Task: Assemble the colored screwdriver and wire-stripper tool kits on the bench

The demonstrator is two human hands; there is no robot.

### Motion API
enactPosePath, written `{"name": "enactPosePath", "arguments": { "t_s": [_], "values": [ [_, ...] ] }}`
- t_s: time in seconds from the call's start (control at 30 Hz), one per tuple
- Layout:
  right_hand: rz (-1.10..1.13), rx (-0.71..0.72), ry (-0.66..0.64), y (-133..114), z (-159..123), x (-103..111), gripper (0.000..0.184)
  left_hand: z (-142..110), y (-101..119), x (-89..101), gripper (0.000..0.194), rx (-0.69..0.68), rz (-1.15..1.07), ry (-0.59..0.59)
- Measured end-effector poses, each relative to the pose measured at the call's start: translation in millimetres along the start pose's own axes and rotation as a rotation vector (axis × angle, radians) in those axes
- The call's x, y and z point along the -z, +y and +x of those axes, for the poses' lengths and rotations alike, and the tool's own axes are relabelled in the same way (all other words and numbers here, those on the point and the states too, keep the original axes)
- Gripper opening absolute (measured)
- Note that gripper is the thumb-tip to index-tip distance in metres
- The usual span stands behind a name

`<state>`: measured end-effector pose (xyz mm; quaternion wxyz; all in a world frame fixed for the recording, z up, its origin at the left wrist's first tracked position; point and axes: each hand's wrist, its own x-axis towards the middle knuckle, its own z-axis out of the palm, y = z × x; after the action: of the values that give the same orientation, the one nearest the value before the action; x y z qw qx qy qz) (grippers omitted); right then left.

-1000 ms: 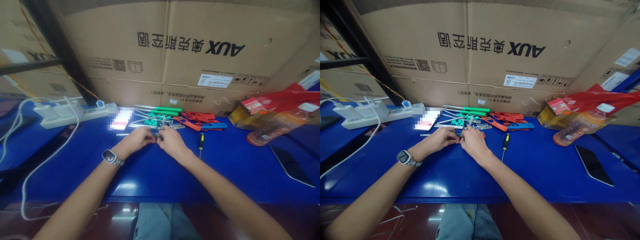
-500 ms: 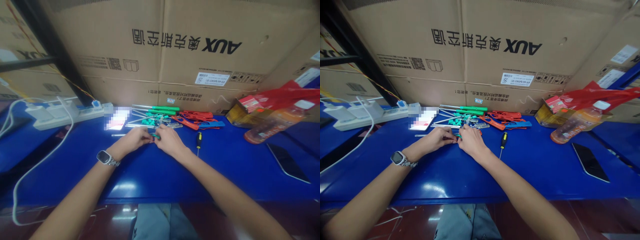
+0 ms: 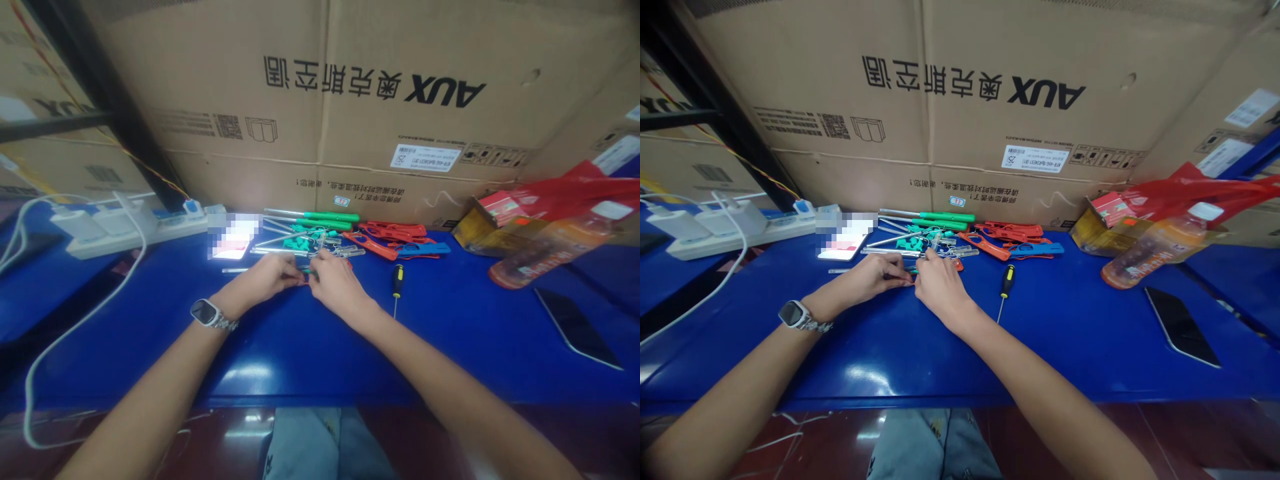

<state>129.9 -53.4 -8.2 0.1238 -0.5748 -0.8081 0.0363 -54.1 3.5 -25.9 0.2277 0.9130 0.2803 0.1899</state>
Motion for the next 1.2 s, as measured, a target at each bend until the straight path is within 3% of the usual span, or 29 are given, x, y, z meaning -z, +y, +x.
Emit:
{"name": "enactPosePath", "arguments": {
  "t_s": [0.37,0.9,1.07,1.2],
  "values": [
    [0.01,-0.02,-0.012,-3.3,0.3,0.4,0.021,-1.0,-1.2,0.6,0.015,-0.035,-0.014,0.007],
    [-0.148,0.065,-0.05,-8.9,1.8,7.6,0.027,-0.5,-4.2,2.3,0.011,-0.086,0.093,0.029],
    [-0.07,0.058,0.001,-0.2,2.6,1.2,0.024,-0.6,3.2,3.5,0.007,-0.041,0.126,0.065],
    [0.057,0.025,0.073,8.2,4.9,-9.4,0.017,-0.9,10.0,4.3,0.016,-0.025,0.235,0.066]
  ]
}}
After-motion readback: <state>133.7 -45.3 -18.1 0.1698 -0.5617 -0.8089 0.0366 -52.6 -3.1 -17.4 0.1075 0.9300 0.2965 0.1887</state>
